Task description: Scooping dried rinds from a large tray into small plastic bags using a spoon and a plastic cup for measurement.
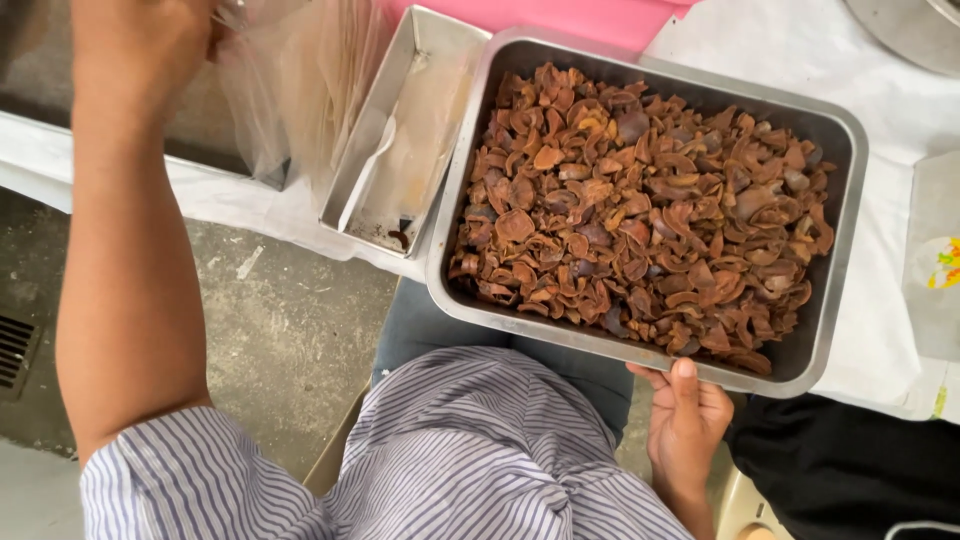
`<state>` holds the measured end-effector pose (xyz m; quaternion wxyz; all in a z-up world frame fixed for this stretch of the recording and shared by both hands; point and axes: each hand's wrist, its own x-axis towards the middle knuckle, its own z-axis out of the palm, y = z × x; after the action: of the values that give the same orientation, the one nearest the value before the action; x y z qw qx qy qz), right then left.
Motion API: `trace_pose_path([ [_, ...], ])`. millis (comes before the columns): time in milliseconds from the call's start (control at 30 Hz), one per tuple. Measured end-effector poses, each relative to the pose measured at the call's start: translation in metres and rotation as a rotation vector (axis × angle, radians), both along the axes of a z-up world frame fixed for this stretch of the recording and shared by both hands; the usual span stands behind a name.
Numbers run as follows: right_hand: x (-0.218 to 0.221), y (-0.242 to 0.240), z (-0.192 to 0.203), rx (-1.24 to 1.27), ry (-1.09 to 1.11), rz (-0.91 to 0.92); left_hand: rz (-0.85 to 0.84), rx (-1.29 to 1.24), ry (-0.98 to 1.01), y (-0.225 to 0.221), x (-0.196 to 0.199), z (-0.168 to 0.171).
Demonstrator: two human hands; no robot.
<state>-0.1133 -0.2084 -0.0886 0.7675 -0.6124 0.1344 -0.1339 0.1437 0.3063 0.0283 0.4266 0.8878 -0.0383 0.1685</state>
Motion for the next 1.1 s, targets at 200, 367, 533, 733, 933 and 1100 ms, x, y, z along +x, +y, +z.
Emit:
trace_pose_path([
  [200, 0.002, 0.0, -0.003, -0.01, 0.0, -0.019, -0.094, -0.046, -0.095, -0.023, -0.035, 0.01],
  [367, 0.001, -0.002, -0.006, -0.007, -0.011, -0.011, -0.008, 0.086, 0.136, -0.001, -0.043, -0.04],
  [533, 0.003, 0.0, -0.004, -0.027, -0.002, -0.015, 0.002, 0.47, 0.168, 0.006, -0.054, -0.058],
  [733, 0.003, 0.0, -0.003, -0.049, -0.01, -0.022, -0.1, -0.024, -0.227, -0.038, -0.073, -0.028],
  [933, 0.003, 0.0, -0.005, -0.028, 0.002, -0.029, -0.051, 0.1, -0.079, -0.017, -0.069, -0.077],
  [1100, 0.001, -0.003, -0.01, -0.014, -0.015, -0.002, 0.02, 0.545, -0.088, 0.0, -0.076, -0.098],
])
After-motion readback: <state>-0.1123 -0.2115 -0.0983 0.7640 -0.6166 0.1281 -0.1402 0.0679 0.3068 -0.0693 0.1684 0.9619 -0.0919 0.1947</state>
